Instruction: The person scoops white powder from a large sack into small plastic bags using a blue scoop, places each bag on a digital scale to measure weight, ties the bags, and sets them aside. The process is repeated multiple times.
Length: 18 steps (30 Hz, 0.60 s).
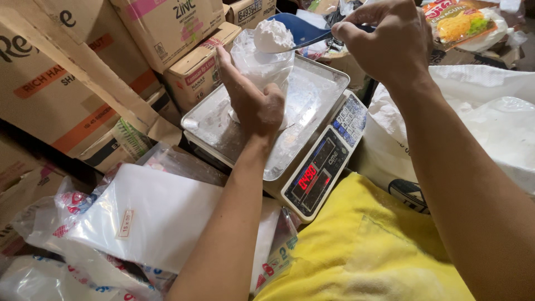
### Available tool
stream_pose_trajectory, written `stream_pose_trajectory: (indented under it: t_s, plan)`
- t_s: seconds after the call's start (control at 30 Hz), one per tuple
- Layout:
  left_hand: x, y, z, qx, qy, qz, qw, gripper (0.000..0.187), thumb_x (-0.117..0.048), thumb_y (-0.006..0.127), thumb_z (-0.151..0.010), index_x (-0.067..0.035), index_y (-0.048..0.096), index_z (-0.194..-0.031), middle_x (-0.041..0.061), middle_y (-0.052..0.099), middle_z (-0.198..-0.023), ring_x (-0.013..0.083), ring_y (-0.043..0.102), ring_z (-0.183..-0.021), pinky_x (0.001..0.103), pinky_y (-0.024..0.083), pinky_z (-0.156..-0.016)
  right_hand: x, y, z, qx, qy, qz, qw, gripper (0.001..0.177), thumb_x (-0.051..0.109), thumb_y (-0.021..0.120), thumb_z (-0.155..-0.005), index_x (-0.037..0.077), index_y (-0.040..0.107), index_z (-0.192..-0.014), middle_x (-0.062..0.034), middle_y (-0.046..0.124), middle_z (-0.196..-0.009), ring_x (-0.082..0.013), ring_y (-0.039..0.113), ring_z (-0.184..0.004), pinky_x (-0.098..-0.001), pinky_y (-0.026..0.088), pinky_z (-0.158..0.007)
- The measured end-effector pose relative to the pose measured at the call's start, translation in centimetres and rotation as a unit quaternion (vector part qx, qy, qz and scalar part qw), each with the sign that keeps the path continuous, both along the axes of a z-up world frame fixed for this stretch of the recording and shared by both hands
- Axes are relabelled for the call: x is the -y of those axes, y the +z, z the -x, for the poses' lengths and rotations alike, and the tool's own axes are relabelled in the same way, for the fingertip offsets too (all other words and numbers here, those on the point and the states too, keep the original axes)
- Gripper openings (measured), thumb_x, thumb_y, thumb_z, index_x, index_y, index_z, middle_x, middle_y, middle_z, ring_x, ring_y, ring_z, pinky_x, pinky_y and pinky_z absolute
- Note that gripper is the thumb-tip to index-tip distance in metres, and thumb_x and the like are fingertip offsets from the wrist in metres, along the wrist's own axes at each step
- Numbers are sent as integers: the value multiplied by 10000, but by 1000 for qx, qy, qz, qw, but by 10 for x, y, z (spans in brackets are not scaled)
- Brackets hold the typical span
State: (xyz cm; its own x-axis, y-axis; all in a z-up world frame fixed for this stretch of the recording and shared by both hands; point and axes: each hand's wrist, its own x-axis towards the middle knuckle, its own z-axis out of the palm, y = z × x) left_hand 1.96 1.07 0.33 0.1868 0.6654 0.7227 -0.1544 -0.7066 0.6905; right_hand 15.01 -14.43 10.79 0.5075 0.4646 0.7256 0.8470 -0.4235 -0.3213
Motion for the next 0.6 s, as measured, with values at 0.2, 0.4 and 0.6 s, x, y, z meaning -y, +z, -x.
stream_pose_trajectory:
  t_s: [0.2, 0.4, 0.6]
  plan:
    - [13, 13, 9, 39, 54, -12, 998, 879, -5, 433, -740, 119, 197, -1577, 346, 331, -1614, 460, 300, -1595, 486, 196, -1403, 6, -3, 7, -257, 100, -59, 959, 181, 258, 805, -871, 87, 819, -930, -7, 720, -733, -66, 639, -611, -232, 477, -549]
    - [56, 25, 5, 45, 25, -125, 991, 747, -44, 519, -799, -14, 323, -1520, 229, 475, -1418, 354, 487, -1309, 449, 387, -1197, 34, -3, 7, -322, 88, -103, 937, 171, 193, 772, -893, 34, 809, -944, -4, 613, -647, -63, 509, -522, -232, 359, -469]
    - [106, 18, -23, 4, -152, -77, 985, 633, 26, 484, -787, -1, 432, -1418, 206, 538, -1341, 372, 527, -1294, 481, 409, -1184, 97, -10, -7, -328, 14, -98, 939, 163, 190, 762, -903, 28, 776, -909, -12, 614, -643, -62, 483, -495, -234, 323, -436]
